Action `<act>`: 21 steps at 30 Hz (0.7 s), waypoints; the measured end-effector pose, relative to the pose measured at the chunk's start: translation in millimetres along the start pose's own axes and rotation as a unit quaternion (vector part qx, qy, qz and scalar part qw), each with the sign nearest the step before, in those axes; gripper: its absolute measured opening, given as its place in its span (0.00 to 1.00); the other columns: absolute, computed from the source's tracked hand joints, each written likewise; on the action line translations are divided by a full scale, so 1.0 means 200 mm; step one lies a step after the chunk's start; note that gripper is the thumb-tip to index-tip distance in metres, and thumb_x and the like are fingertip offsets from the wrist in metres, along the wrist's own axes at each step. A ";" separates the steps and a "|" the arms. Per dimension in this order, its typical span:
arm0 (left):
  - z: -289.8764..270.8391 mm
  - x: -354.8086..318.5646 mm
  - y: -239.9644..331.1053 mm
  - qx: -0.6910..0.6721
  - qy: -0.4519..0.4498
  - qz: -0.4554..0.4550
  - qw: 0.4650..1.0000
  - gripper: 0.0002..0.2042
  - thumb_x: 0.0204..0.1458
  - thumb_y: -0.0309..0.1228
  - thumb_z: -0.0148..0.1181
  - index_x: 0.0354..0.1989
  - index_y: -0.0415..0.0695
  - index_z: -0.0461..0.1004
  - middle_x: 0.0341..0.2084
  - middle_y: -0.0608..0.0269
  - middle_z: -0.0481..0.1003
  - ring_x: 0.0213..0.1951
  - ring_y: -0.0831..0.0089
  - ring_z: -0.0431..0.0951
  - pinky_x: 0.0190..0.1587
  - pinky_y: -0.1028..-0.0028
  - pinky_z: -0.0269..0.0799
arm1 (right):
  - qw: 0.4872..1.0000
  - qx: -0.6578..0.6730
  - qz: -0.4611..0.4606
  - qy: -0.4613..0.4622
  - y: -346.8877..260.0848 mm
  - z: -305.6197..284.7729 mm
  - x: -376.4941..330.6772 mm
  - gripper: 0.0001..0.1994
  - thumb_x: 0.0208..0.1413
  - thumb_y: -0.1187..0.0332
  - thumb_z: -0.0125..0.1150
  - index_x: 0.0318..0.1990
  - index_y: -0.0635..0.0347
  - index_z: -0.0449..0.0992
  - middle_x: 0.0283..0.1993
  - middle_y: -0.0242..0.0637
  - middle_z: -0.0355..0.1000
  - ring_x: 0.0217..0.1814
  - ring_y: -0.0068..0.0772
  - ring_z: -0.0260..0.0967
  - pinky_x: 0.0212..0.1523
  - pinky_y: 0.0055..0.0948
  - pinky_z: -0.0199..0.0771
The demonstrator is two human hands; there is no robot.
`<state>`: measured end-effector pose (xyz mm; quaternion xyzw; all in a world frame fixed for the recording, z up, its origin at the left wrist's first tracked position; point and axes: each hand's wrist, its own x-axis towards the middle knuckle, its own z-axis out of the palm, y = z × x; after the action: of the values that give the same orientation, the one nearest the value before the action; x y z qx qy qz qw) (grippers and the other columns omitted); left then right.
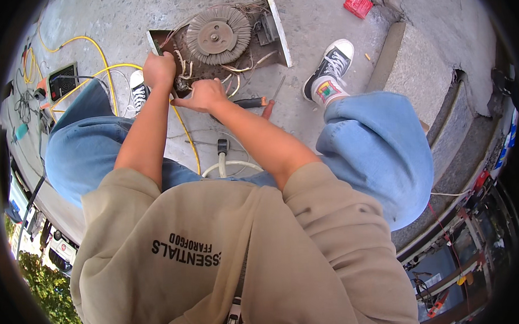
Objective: The person uses a screwdriver to remove screws from a rusty metal box, opens it to reveal a fan and internal wiring, then uses a hammer to strike the interior components. The person continues to pry and adjust parts inside the box.
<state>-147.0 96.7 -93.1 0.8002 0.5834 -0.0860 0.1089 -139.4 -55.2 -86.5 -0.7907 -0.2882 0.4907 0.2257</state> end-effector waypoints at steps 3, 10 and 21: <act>0.00 0.00 0.00 -0.003 -0.007 -0.001 1.000 0.19 0.52 0.42 0.56 0.44 0.41 0.77 0.39 0.46 0.81 0.43 0.48 0.81 0.46 0.54 0.76 | 0.997 0.050 0.056 -0.002 -0.02 -0.01 0.00 0.41 0.35 0.24 0.62 0.28 0.62 0.81 0.30 0.46 0.78 0.39 0.45 0.78 0.50 0.39 0.71; -0.02 0.00 0.03 -0.023 -0.022 -0.015 0.999 0.18 0.51 0.41 0.55 0.45 0.43 0.78 0.40 0.48 0.81 0.44 0.48 0.81 0.47 0.55 0.76 | 0.995 0.064 0.057 0.052 0.00 0.05 0.01 0.41 0.34 0.24 0.64 0.25 0.63 0.79 0.28 0.46 0.78 0.37 0.47 0.78 0.42 0.40 0.75; -0.03 0.06 0.03 -0.029 -0.046 0.000 0.999 0.19 0.50 0.39 0.53 0.45 0.41 0.78 0.41 0.46 0.80 0.46 0.48 0.80 0.49 0.55 0.75 | 0.993 0.076 0.072 0.062 -0.05 0.01 -0.02 0.44 0.36 0.26 0.64 0.33 0.69 0.79 0.36 0.53 0.78 0.42 0.50 0.77 0.46 0.40 0.74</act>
<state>-138.4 107.5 -90.4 0.7920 0.5800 -0.1059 0.1584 -145.1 -50.0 -77.6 -0.8188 -0.1775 0.4761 0.2671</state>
